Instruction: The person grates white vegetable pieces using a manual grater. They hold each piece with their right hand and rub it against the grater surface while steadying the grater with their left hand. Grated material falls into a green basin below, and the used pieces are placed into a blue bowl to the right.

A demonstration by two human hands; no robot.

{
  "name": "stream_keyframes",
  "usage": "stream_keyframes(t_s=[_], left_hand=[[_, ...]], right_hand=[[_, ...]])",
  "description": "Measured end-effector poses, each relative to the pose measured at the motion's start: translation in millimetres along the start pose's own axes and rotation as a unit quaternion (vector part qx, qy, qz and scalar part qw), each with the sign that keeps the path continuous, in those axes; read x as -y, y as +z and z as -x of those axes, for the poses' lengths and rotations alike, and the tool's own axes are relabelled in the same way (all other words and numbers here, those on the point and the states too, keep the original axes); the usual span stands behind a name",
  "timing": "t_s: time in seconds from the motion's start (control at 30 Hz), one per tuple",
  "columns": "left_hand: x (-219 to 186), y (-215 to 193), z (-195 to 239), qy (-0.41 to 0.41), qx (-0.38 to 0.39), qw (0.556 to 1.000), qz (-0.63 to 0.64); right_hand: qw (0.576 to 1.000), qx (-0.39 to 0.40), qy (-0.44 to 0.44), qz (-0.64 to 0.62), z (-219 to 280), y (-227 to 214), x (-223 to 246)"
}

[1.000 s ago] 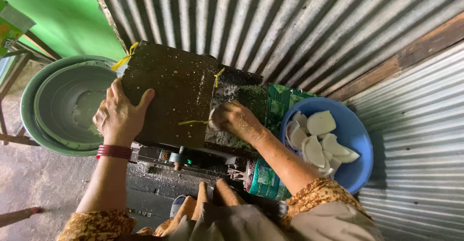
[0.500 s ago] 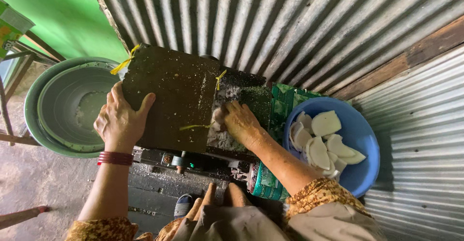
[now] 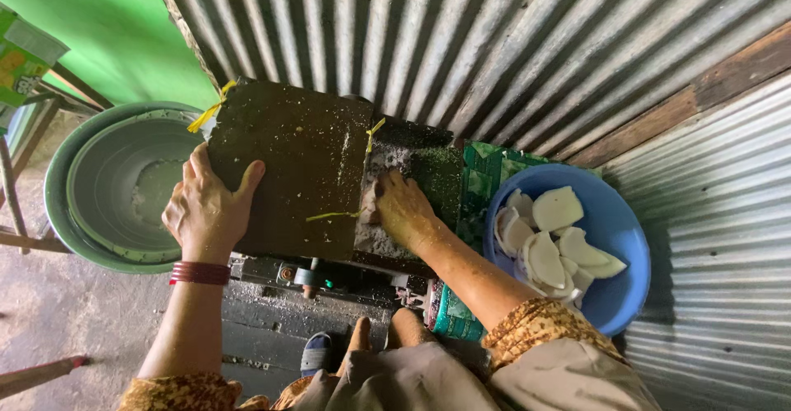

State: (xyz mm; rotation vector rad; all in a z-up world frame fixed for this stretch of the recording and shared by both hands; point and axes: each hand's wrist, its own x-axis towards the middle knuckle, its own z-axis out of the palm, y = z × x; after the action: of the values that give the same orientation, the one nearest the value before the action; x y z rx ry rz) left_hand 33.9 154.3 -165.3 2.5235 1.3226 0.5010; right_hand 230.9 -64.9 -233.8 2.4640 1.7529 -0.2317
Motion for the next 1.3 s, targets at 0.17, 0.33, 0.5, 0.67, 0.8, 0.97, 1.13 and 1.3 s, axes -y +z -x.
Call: stream_keyframes(t_s=[0.17, 0.33, 0.5, 0.67, 0.8, 0.97, 1.13, 1.3], left_hand=[[0, 2, 0, -0.006, 0.001, 1.0, -0.006], [3, 2, 0, 0.0, 0.001, 1.0, 0.007], [2, 0, 2, 0.01, -0.008, 1.0, 0.016], [2, 0, 2, 0.009, -0.014, 1.0, 0.018], [0, 0, 1, 0.006, -0.017, 1.0, 0.013], [0, 0, 0, 0.006, -0.013, 1.0, -0.002], [-2, -2, 0, 0.003, -0.007, 1.0, 0.006], [-1, -3, 0, 0.008, -0.015, 1.0, 0.016]], right_hand=[[0.996, -0.079, -0.009, -0.046, -1, -5, 5], [0.978, -0.025, 0.048, -0.202, 0, -9, 0], [0.984, -0.019, 0.087, -0.155, -7, 0, -18], [0.981, -0.111, 0.066, -0.147, -11, 17, -19], [0.983, -0.085, 0.072, -0.149, -12, 16, -16], [0.973, -0.034, 0.097, -0.208, -14, 13, -6], [0.976, -0.035, 0.078, -0.199, -11, 10, 1], [0.982, -0.063, 0.04, -0.175, -12, 9, 2]])
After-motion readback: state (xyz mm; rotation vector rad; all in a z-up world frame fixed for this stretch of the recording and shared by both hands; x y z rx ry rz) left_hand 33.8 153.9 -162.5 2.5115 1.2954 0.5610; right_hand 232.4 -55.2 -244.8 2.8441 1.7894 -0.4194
